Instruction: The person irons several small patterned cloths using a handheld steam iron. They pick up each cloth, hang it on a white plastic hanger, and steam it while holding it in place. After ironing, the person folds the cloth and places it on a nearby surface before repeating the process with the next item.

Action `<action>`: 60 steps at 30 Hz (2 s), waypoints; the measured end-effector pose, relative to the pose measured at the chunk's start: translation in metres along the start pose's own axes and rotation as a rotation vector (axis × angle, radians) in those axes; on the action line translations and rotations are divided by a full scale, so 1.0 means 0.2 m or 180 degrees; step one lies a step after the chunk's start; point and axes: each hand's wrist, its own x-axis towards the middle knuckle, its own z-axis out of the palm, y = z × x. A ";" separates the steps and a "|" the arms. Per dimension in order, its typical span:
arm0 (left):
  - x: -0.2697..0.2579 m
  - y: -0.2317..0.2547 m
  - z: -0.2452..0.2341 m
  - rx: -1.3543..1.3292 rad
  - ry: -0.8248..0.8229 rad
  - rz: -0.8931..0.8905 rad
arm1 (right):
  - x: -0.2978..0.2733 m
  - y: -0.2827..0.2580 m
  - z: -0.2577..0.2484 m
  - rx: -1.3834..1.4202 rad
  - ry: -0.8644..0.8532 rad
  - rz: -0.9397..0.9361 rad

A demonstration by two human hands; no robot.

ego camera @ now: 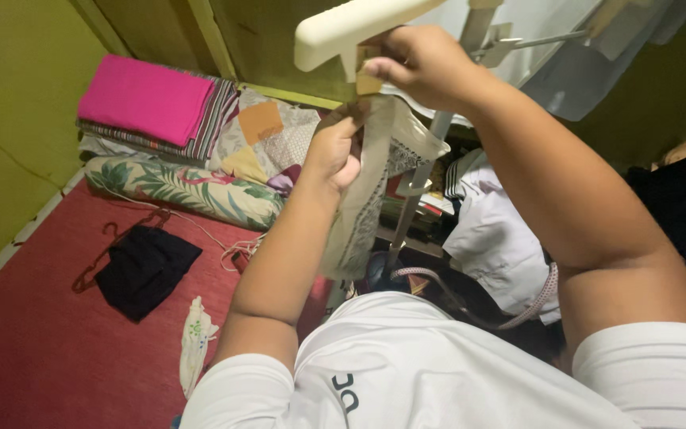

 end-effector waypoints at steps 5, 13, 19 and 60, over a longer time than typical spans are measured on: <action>0.03 -0.02 -0.01 -0.0036 -0.0104 0.0083 | -0.01 0.03 0.00 0.0857 0.0049 0.0156; -0.01 -0.03 0.02 -0.0146 -0.0387 0.0214 | -0.01 0.04 0.05 0.1410 0.0284 0.0469; -0.04 0.01 0.09 -0.0541 -0.0415 0.0118 | -0.02 0.02 0.05 0.1245 0.0289 0.0426; 0.27 -0.32 0.81 0.7739 0.0103 0.3617 | -0.98 0.70 -0.04 0.4427 0.2176 0.0817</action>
